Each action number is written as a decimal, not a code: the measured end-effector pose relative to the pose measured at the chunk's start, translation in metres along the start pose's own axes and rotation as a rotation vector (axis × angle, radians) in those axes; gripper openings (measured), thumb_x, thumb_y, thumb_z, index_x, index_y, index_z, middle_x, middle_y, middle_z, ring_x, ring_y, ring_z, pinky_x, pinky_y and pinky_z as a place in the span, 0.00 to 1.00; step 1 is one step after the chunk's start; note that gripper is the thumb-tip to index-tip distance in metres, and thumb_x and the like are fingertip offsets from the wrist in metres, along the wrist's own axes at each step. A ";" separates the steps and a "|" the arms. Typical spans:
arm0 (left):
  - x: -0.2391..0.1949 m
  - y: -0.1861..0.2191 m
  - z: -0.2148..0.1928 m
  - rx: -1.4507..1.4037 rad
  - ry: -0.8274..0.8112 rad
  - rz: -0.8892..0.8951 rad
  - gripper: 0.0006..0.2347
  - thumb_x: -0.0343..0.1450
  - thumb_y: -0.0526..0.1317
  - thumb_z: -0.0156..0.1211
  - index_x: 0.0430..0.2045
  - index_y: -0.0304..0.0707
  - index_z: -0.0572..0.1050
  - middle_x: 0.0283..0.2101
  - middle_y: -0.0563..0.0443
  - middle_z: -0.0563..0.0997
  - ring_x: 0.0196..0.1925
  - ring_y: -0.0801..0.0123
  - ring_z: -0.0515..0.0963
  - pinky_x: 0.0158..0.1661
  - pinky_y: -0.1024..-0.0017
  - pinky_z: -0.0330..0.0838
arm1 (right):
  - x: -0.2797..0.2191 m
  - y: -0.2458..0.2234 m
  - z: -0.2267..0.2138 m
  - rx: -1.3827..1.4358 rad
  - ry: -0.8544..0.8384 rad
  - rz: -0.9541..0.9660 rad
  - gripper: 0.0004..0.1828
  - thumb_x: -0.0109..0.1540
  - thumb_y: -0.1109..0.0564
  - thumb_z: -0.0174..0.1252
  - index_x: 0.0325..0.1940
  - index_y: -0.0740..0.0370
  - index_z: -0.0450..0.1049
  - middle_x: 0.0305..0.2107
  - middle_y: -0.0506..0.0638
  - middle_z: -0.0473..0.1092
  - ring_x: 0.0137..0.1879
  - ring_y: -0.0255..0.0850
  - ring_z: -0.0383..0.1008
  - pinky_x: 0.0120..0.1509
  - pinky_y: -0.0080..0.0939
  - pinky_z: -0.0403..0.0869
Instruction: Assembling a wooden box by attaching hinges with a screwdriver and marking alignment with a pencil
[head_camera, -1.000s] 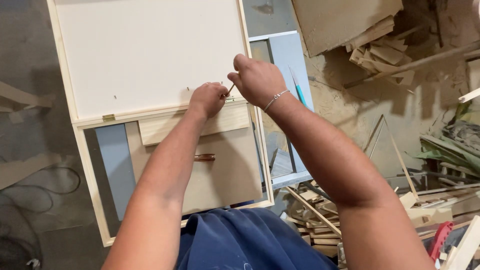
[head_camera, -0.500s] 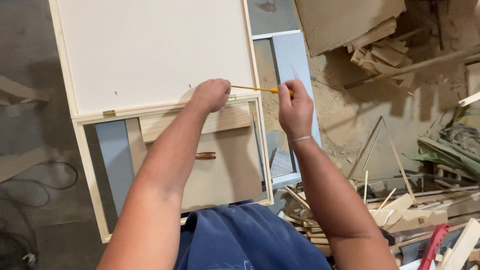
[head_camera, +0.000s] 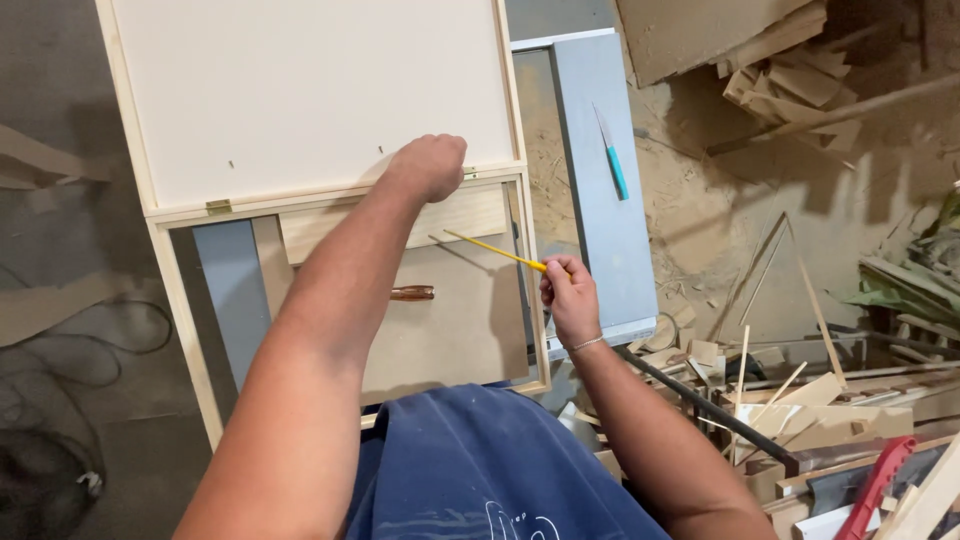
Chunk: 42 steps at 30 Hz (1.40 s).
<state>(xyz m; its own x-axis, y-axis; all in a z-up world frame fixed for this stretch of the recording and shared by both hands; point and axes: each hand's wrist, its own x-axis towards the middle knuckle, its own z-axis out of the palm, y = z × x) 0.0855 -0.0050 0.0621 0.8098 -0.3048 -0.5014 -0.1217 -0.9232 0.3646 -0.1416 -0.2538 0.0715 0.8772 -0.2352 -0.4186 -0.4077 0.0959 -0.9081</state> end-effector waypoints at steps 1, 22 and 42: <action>-0.004 0.001 -0.003 0.003 0.012 0.020 0.09 0.71 0.39 0.56 0.39 0.42 0.81 0.41 0.37 0.84 0.49 0.43 0.84 0.48 0.48 0.79 | -0.002 0.009 0.000 -0.019 -0.039 0.009 0.07 0.71 0.58 0.51 0.46 0.61 0.75 0.19 0.50 0.67 0.21 0.34 0.66 0.26 0.29 0.68; -0.027 0.008 0.002 -0.049 0.324 0.094 0.09 0.66 0.36 0.55 0.22 0.30 0.82 0.23 0.34 0.80 0.33 0.40 0.85 0.34 0.51 0.81 | -0.044 -0.019 0.061 -1.208 -0.522 -0.390 0.15 0.63 0.50 0.57 0.54 0.43 0.70 0.42 0.45 0.69 0.47 0.52 0.79 0.53 0.52 0.80; -0.055 0.001 0.008 0.095 0.491 0.312 0.05 0.71 0.37 0.58 0.30 0.40 0.81 0.27 0.45 0.80 0.33 0.52 0.85 0.34 0.58 0.84 | -0.040 -0.022 0.061 -1.230 -0.569 -0.480 0.16 0.61 0.47 0.62 0.51 0.47 0.70 0.42 0.47 0.67 0.47 0.53 0.79 0.51 0.54 0.80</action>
<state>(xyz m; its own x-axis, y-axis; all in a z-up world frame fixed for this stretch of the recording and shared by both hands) 0.0360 0.0091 0.0840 0.8955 -0.4424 0.0484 -0.4296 -0.8310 0.3533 -0.1525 -0.1876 0.1071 0.8507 0.4352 -0.2949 0.2528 -0.8305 -0.4964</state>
